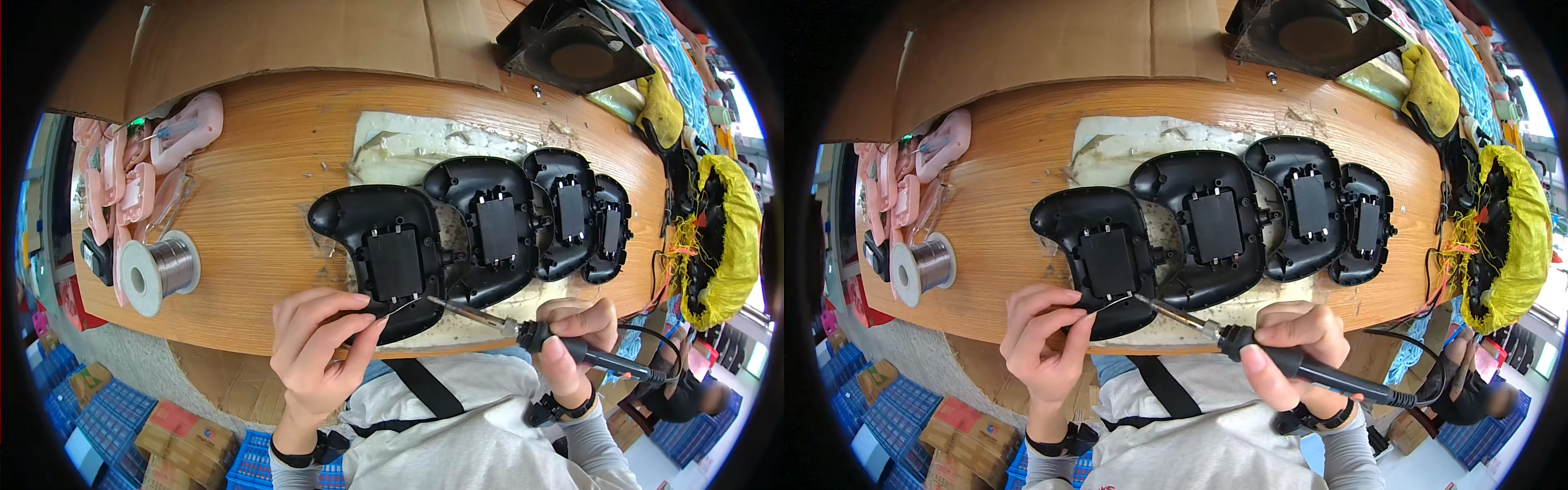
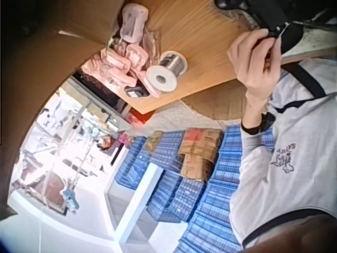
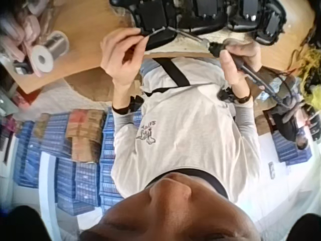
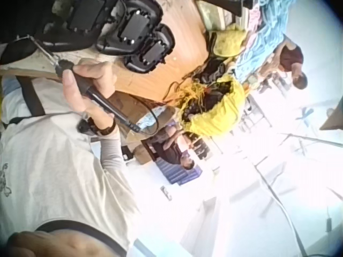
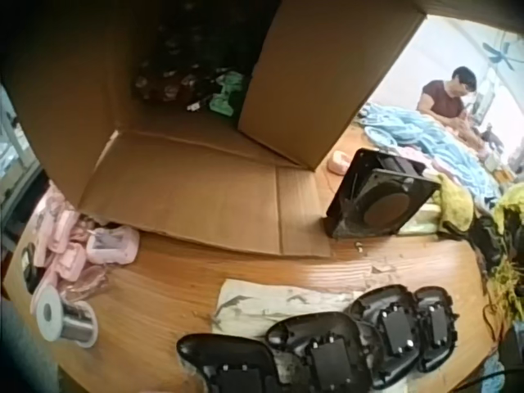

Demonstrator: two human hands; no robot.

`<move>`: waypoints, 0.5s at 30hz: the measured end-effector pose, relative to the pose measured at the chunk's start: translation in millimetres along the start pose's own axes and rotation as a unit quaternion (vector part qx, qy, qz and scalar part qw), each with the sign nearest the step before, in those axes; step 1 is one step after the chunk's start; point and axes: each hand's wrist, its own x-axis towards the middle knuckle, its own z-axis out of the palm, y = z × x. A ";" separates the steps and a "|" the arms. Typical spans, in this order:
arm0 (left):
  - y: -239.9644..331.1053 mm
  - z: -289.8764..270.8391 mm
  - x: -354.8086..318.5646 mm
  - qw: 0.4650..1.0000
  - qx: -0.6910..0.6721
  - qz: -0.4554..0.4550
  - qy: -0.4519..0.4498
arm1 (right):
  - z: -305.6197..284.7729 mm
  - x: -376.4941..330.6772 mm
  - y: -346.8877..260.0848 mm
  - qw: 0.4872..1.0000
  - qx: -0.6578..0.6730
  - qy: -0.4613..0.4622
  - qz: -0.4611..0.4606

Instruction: Soldering wires into plastic controller housings at a workbench.

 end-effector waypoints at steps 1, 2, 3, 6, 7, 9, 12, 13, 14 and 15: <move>-0.1 -0.4 -0.3 1.000 0.004 0.000 -0.004 | 0.4 0.3 -0.1 0.999 -0.021 -0.017 -0.017; -0.3 -0.9 -0.6 1.000 0.005 0.003 -0.005 | 1.3 1.1 0.0 0.998 -0.032 -0.033 -0.035; -0.4 -1.3 -0.8 1.000 0.008 0.005 -0.007 | 2.8 2.4 1.2 0.997 -0.056 -0.036 -0.050; -0.5 -1.1 -1.6 1.000 0.017 0.010 -0.009 | 4.8 6.8 3.3 0.996 -0.004 -0.068 -0.058; -0.6 -0.9 -1.9 1.000 0.022 0.010 -0.008 | 6.3 7.4 4.4 0.996 0.004 -0.069 -0.061; -1.1 -0.6 -2.1 1.000 0.022 0.015 -0.008 | 8.0 8.4 6.1 0.995 -0.010 -0.066 -0.072; -1.7 -1.1 -2.1 0.999 0.024 0.020 -0.008 | 10.4 8.3 9.1 0.994 -0.021 -0.061 -0.089; -1.8 -1.2 -2.2 0.999 0.026 0.021 -0.008 | 11.0 7.9 10.2 0.994 -0.006 -0.058 -0.089; -1.6 -1.4 -2.3 0.999 0.026 0.021 -0.009 | 11.5 7.5 11.1 0.994 -0.018 -0.058 -0.095; -1.3 -1.7 -2.5 0.999 0.025 0.023 -0.014 | 11.8 6.9 11.8 0.994 -0.020 -0.056 -0.097</move>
